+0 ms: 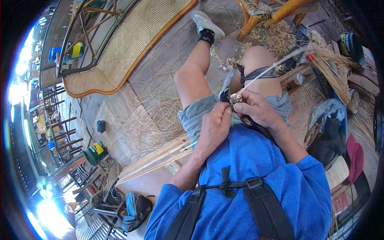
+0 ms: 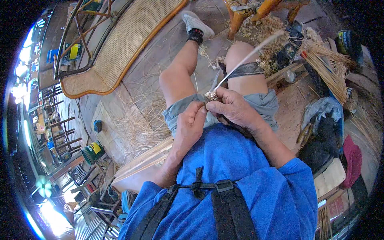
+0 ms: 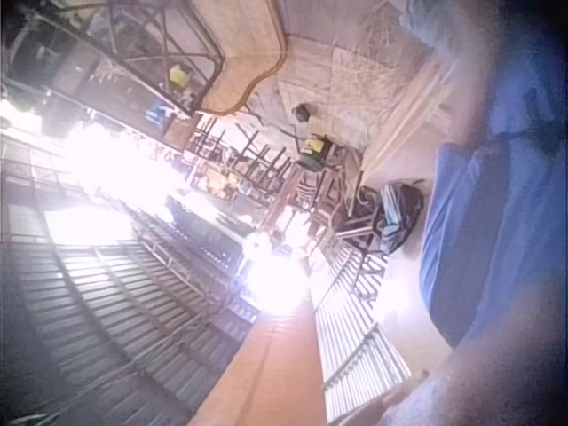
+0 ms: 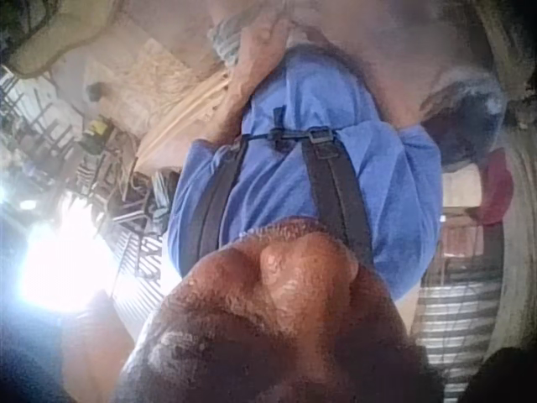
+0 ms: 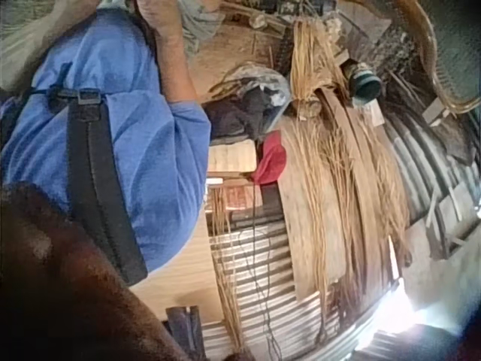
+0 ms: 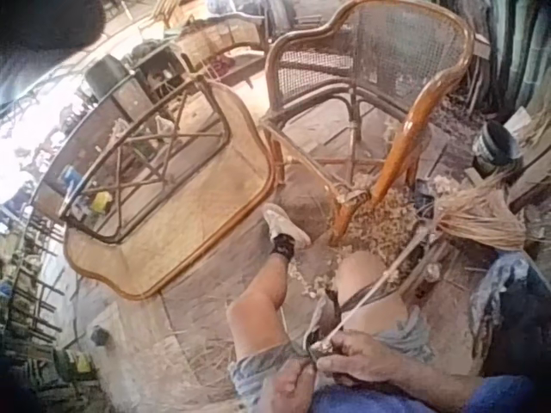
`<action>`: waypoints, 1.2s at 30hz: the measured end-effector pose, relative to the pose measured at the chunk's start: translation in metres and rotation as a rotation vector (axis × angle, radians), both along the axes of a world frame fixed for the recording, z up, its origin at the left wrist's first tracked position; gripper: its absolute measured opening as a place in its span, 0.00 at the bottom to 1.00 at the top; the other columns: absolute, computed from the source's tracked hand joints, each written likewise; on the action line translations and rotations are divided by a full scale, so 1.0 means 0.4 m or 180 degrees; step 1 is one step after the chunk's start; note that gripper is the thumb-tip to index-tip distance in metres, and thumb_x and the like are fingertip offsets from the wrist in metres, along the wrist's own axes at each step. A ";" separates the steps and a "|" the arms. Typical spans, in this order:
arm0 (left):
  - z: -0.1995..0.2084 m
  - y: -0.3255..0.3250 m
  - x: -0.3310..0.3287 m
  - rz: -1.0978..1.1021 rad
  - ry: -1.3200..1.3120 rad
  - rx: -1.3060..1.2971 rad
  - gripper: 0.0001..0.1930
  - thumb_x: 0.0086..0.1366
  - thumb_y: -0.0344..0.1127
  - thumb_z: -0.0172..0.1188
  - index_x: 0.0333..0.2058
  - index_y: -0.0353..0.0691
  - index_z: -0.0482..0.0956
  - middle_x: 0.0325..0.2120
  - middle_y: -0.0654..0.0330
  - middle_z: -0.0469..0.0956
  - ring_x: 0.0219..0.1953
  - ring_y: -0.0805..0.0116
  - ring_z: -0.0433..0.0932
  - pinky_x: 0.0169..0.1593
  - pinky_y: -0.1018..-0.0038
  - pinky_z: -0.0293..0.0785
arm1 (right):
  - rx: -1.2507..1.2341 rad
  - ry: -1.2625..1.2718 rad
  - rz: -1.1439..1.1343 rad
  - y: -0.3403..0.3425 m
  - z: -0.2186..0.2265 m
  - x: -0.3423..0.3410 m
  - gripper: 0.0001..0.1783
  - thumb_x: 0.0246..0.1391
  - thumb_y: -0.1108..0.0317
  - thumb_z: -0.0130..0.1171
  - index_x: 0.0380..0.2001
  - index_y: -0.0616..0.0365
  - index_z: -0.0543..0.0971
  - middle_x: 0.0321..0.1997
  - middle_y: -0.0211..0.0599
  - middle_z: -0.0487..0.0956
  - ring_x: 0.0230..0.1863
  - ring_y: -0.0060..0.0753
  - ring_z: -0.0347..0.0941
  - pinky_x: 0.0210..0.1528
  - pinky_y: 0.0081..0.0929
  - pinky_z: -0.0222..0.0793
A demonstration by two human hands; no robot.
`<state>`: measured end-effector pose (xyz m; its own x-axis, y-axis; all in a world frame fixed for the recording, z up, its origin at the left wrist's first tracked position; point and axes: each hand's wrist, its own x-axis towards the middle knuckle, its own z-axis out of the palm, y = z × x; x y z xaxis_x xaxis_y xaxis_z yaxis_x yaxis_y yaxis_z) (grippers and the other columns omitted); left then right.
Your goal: Strip and prepare bamboo or rattan strands using a small knife.
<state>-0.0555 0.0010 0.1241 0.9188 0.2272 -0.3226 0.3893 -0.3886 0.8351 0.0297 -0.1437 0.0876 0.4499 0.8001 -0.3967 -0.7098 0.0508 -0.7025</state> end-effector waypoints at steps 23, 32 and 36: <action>-0.005 0.056 -0.071 0.0609 0.0513 -0.0281 0.08 0.62 0.33 0.51 0.32 0.35 0.74 0.16 0.65 0.68 0.20 0.80 0.64 0.25 0.78 0.63 | -0.0415 0.0413 0.0261 -0.001 -0.002 -0.007 0.23 0.51 0.64 0.55 0.48 0.61 0.64 0.21 0.31 0.71 0.13 0.15 0.61 0.13 0.11 0.56; -0.001 0.037 -0.077 0.0495 0.0434 -0.0340 0.07 0.62 0.33 0.51 0.31 0.35 0.74 0.16 0.68 0.67 0.21 0.82 0.63 0.25 0.81 0.61 | 0.0048 0.0507 0.0185 0.026 -0.033 -0.016 0.17 0.53 0.62 0.56 0.41 0.60 0.68 0.21 0.28 0.68 0.14 0.15 0.61 0.14 0.12 0.56; 0.015 0.040 -0.087 0.0182 0.0543 -0.0121 0.08 0.62 0.33 0.51 0.33 0.36 0.75 0.19 0.59 0.71 0.21 0.76 0.69 0.27 0.77 0.66 | 0.0105 0.0478 0.0145 0.017 -0.016 -0.017 0.16 0.53 0.61 0.55 0.38 0.60 0.68 0.21 0.29 0.67 0.14 0.16 0.61 0.14 0.12 0.56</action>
